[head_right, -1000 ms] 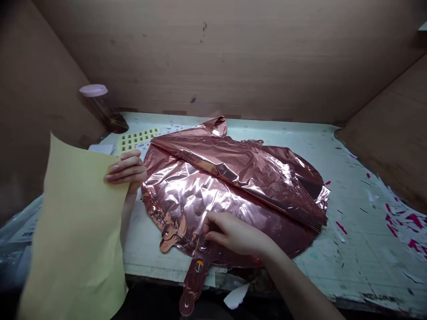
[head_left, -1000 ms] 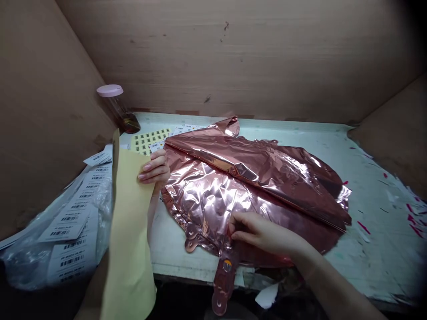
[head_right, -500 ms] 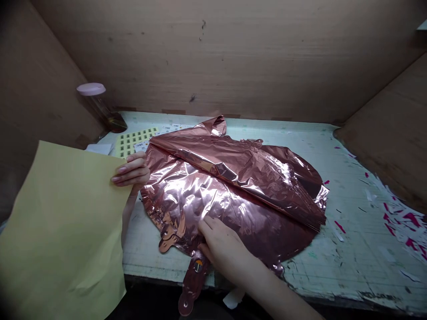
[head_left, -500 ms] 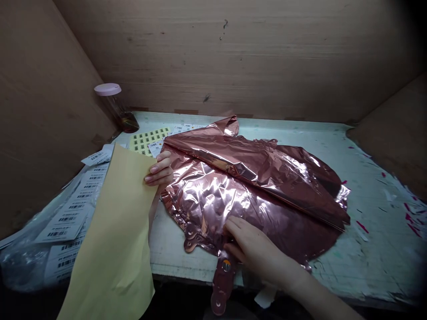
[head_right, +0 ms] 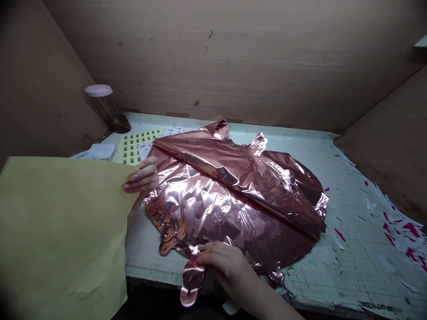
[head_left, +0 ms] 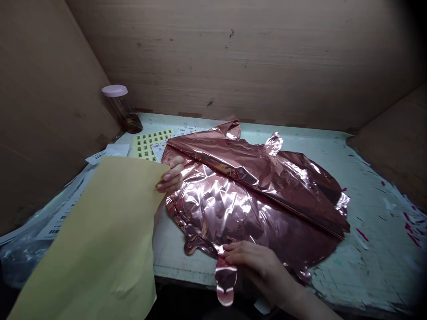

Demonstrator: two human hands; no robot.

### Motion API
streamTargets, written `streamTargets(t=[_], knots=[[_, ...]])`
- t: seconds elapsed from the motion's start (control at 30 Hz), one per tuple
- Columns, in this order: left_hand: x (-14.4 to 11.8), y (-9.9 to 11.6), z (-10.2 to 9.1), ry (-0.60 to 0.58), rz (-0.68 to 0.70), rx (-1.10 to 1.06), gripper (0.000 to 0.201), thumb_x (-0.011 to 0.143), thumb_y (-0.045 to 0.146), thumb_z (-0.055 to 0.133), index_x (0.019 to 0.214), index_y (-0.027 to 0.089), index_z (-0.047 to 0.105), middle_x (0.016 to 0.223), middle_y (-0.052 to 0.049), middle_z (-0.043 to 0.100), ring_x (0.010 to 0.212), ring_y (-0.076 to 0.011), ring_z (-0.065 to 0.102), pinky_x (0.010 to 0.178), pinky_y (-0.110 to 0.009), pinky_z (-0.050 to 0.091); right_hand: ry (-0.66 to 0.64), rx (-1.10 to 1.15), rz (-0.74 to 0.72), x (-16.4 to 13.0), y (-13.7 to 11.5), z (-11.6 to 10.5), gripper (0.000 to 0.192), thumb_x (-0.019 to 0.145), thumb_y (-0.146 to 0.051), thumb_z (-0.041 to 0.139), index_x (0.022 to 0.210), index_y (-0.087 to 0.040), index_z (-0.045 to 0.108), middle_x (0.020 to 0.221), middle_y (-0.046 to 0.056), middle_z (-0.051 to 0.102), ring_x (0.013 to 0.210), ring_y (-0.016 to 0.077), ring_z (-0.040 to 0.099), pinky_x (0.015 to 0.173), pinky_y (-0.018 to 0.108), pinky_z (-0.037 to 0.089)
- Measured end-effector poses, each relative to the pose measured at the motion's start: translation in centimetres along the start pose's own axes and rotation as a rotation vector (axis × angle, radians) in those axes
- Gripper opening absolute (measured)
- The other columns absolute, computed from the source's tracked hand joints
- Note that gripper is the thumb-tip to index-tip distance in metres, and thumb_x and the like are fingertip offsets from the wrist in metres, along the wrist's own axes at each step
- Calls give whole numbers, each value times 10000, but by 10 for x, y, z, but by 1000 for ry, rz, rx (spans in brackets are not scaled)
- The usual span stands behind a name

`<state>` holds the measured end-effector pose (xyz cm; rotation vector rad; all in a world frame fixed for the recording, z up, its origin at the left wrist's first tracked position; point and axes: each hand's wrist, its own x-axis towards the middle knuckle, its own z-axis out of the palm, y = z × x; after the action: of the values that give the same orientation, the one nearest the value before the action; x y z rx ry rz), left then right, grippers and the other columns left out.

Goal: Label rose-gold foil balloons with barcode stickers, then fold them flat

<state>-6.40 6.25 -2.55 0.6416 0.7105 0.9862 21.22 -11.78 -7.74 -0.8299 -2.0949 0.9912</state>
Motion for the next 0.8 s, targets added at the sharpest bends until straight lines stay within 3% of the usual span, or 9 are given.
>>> streamTargets(t=[0.07, 0.13, 0.2, 0.3, 0.37, 0.47, 0.57, 0.63, 0.8], knots=[[-1, -6, 4, -37, -23, 31, 321, 954, 374, 572, 1189, 155, 586, 1153, -86, 618, 961, -189, 635, 817, -375, 563, 110, 252, 288, 9, 3, -4, 109, 914, -238, 606, 894, -190, 702, 847, 45, 722, 796, 171, 687, 715, 286, 571], [-5, -14, 9, -104, -59, 59, 301, 959, 362, 568, 1181, 160, 590, 1139, -79, 625, 951, -179, 638, 809, -360, 566, 144, 404, 481, 17, 4, -10, 133, 827, -310, 725, 814, -179, 709, 756, 15, 667, 692, 143, 637, 625, 250, 523], [-9, -24, 13, -181, -100, 86, 269, 908, 379, 641, 1035, 142, 629, 949, -55, 662, 769, -144, 644, 678, -295, 567, 60, 473, 518, 24, 5, -18, 182, 801, -354, 756, 829, -174, 751, 791, 22, 656, 718, 140, 627, 647, 251, 502], [-16, -36, 19, -386, -185, 104, 336, 658, 338, 862, 737, 155, 592, 581, -4, 596, 433, -98, 522, 412, -210, 444, -91, 469, 458, 30, 6, -25, 194, 839, -353, 722, 814, -168, 776, 822, 47, 671, 758, 150, 627, 696, 273, 488], [-18, -40, 23, -555, -232, 86, 356, 599, 283, 884, 689, 174, 557, 506, 3, 574, 357, -102, 491, 377, -215, 418, -42, 533, 501, 31, 6, -23, 210, 771, -355, 786, 729, -158, 728, 732, 23, 654, 673, 135, 602, 633, 261, 469], [-18, -40, 28, -727, -219, 47, 275, 685, 261, 824, 716, 180, 563, 555, -22, 637, 466, -172, 625, 581, -319, 555, 88, 713, 648, 33, 8, -21, 356, 586, -327, 905, 597, -159, 592, 637, -27, 603, 559, 101, 544, 527, 223, 416], [-15, -41, 31, -803, -201, 48, 237, 714, 250, 807, 726, 173, 584, 592, -40, 674, 671, -233, 713, 838, -418, 549, -65, 763, 663, 36, 12, -30, 269, 635, -322, 879, 680, -147, 679, 702, -1, 643, 641, 119, 591, 590, 233, 452], [-13, -43, 31, -822, -224, 54, 222, 720, 249, 805, 733, 171, 597, 614, -40, 687, 709, -237, 720, 910, -439, 518, -101, 791, 653, 38, 15, -37, 232, 679, -322, 851, 715, -146, 705, 733, 14, 663, 708, 134, 620, 662, 249, 480], [-11, -48, 32, -891, -290, 53, 185, 721, 241, 796, 740, 183, 622, 615, -45, 695, 732, -256, 728, 920, -437, 507, 184, 972, 746, 40, 23, -30, 445, 451, -217, 943, 552, -171, 512, 568, -62, 564, 553, 104, 570, 605, 257, 494]])
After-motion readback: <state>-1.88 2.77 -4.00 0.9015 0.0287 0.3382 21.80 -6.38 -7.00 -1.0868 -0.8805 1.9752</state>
